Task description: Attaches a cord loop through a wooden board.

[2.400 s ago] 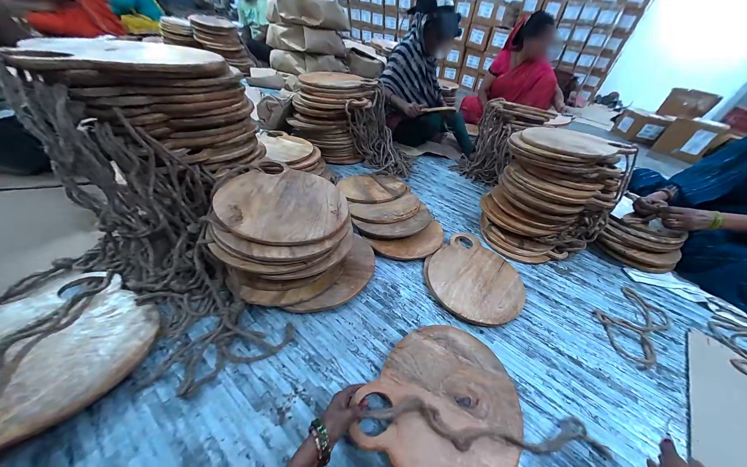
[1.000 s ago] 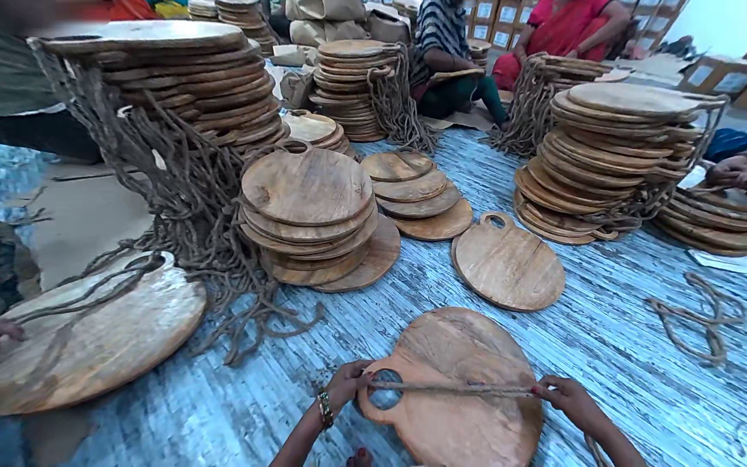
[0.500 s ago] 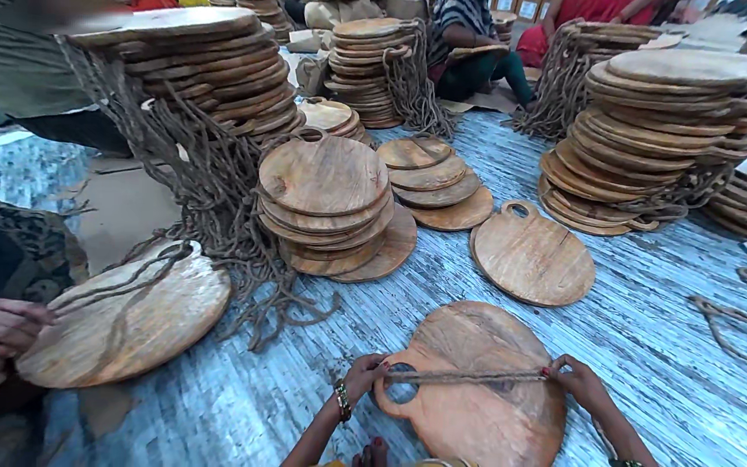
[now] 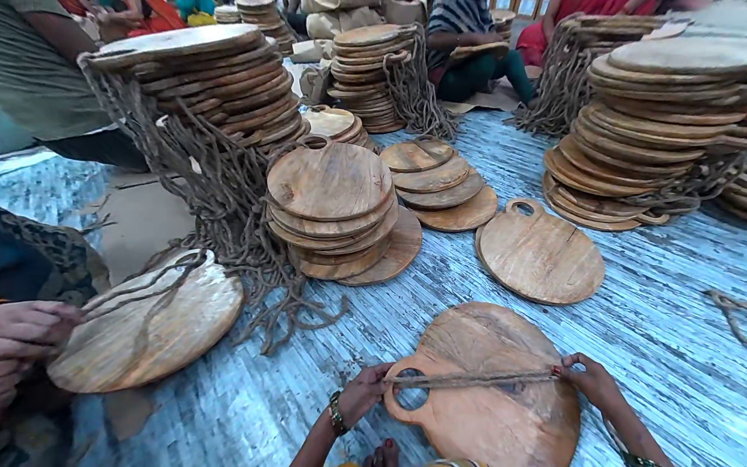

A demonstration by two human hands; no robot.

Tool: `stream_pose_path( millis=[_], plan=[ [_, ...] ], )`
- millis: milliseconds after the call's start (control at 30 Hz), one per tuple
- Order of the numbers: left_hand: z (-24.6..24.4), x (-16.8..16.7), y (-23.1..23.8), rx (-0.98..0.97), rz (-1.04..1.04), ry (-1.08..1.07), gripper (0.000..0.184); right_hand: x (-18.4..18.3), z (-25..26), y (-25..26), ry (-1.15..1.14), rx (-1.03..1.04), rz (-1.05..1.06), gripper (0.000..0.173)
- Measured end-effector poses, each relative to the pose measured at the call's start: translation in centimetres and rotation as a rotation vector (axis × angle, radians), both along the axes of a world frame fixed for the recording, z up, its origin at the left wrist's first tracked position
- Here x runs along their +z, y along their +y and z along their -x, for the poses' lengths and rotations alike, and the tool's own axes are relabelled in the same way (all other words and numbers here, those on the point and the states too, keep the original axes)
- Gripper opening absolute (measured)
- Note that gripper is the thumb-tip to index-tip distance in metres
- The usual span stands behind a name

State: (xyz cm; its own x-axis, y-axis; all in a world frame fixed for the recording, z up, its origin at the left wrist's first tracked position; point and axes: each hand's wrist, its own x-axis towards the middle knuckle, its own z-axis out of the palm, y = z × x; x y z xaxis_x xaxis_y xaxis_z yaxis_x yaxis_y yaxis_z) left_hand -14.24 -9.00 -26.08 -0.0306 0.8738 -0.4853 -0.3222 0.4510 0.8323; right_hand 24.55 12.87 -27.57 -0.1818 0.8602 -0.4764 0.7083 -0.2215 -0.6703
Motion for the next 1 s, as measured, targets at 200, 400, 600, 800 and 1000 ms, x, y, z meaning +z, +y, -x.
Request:
stream_pose_path(
  millis=[200,400,600,800,1000],
  plan=[
    [-1.5,-3.2,-3.1,0.174,-0.204,-0.094,0.075,-0.5,-0.1,-0.1,0.03,-0.013,-0.037,0.024],
    [-1.2,-0.4,1.3,0.253,-0.197,0.182,0.054,-0.9,0.0,-0.5,0.091,-0.076,-0.072,0.019],
    [-0.8,-0.2,4.8,0.422,-0.361,-0.091,0.059,-2.1,0.6,-2.1,0.187,-0.268,-0.184,0.014],
    [-3.8,-2.7,2.4,0.633,-0.2,-0.047,0.05,-1.6,1.3,-2.6,0.204,-0.285,-0.207,0.012],
    [-4.5,-1.4,2.3,0.672,-0.151,0.088,0.041,-2.4,1.2,-2.4,0.254,-0.299,-0.225,0.01]
  ],
)
